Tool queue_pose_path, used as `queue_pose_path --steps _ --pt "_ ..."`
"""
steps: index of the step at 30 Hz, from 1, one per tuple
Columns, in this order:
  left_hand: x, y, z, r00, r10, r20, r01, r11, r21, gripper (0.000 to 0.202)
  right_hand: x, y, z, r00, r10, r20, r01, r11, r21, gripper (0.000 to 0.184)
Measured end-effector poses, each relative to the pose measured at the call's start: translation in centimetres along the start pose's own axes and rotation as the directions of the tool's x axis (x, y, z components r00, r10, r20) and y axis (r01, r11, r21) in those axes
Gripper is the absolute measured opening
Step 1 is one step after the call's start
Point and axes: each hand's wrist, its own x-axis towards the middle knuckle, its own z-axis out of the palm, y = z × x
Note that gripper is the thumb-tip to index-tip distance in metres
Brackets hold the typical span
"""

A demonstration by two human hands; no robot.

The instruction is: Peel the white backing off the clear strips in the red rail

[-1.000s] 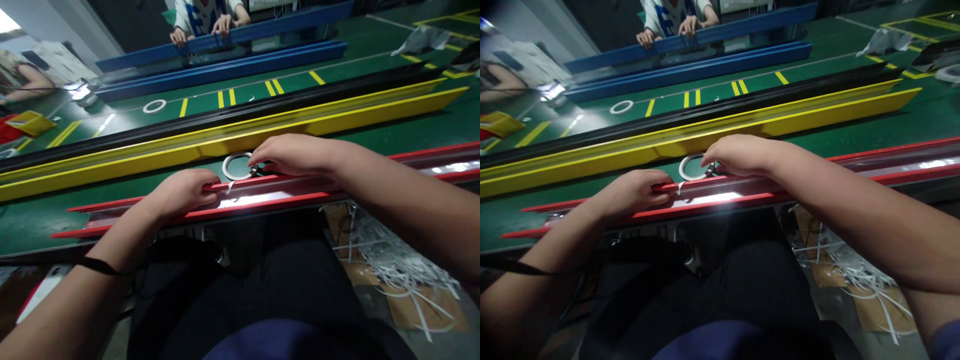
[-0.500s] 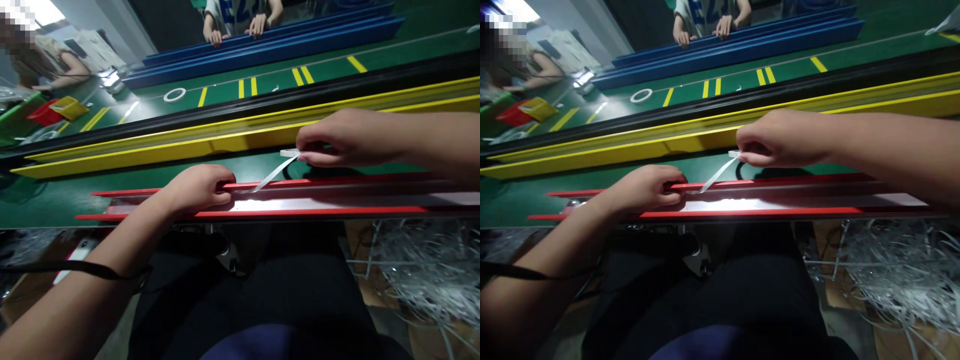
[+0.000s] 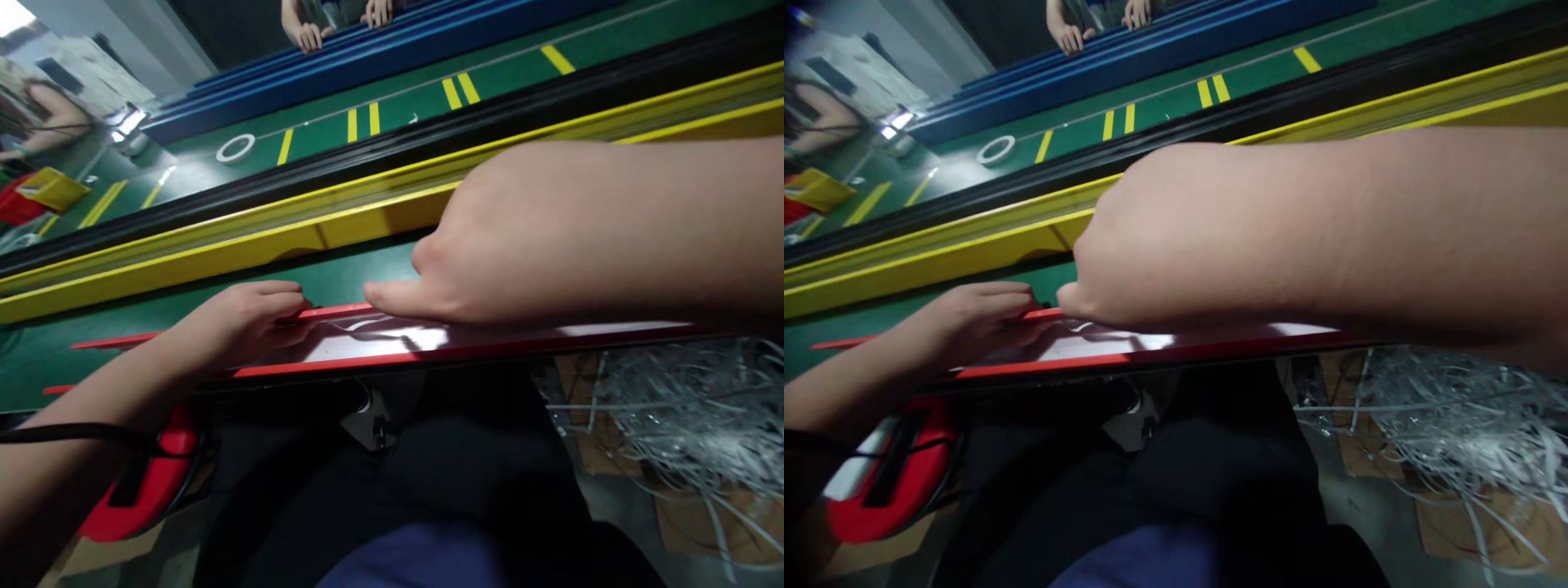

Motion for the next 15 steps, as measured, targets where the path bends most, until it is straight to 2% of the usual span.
queue_pose_path --steps 3,6,8,11,15 --pt "-1.5 -2.1 0.2 0.999 -0.017 -0.032 0.016 0.999 -0.029 0.034 -0.1 -0.8 1.0 0.998 -0.065 0.011 0.066 0.98 -0.19 0.026" --pt "-3.0 -4.6 0.7 0.998 -0.019 -0.058 0.016 0.999 -0.047 0.032 0.4 -1.6 1.9 0.994 -0.077 0.075 0.09 0.978 -0.187 0.033" --pt "-3.7 -5.8 0.9 0.998 -0.025 -0.057 0.022 0.999 -0.049 0.033 0.8 -2.0 2.6 0.996 -0.077 0.055 0.084 0.985 -0.147 0.033" --pt "-4.2 -6.3 0.6 0.998 -0.04 -0.04 0.039 0.999 -0.019 0.036 1.2 -1.9 3.6 0.992 -0.125 -0.034 0.121 0.988 -0.098 0.038" --pt "-4.2 -5.5 -0.1 0.998 -0.057 0.029 0.054 0.995 0.084 0.033 1.2 -1.2 4.4 0.982 -0.153 -0.112 0.144 0.986 -0.085 0.039"
